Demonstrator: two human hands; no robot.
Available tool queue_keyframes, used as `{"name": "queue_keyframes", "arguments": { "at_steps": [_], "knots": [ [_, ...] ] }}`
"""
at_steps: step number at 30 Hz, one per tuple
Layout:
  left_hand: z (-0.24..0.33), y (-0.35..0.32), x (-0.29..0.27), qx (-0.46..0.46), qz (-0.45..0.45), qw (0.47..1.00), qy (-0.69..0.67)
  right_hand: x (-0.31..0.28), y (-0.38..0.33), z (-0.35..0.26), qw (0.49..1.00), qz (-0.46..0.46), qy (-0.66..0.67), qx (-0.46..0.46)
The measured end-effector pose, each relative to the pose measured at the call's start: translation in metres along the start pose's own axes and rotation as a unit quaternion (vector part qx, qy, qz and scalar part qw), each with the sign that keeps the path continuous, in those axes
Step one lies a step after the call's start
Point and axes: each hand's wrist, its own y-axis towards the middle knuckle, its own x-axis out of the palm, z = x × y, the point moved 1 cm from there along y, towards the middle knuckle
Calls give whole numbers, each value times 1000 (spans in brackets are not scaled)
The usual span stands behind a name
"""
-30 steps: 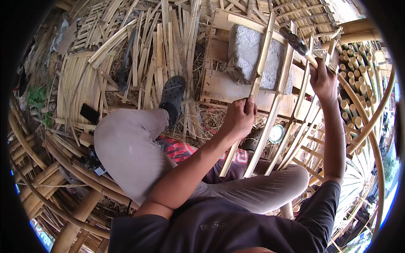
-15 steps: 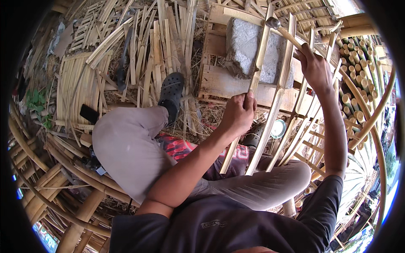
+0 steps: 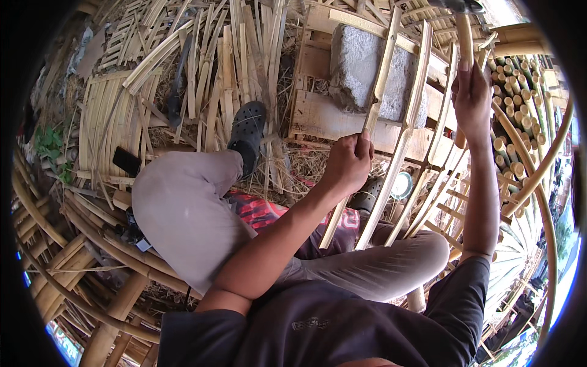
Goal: The person constructs a bamboo structure by hammering bamboo slats into a frame and then uses a machete to trim and shape a bamboo piece while sitting on the ground.
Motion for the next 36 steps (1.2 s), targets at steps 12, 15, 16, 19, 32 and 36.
{"name": "queue_keyframes", "arguments": {
  "at_steps": [12, 15, 16, 19, 32, 36],
  "knots": [
    [2, -1, 8, 37, 31, 999, 12, 7, -1, -15, 998, -30, -48, 12],
    [5, -2, 8, 47, 34, 997, 42, 21, -4, 16, 991, -53, -123, -7],
    [3, -1, 7, 38, 32, 998, 27, 13, 2, 1, 995, -56, -82, 31],
    [-1, 0, 9, 18, 23, 1000, 1, 1, -2, -23, 998, 24, -24, 57],
    [-9, 2, 22, 48, 35, 998, -3, 25, -17, 2, 995, -50, -79, 30],
    [-4, 3, 22, -11, -8, 998, -67, 14, -15, 10, 988, -101, -93, 74]
  ]
}}
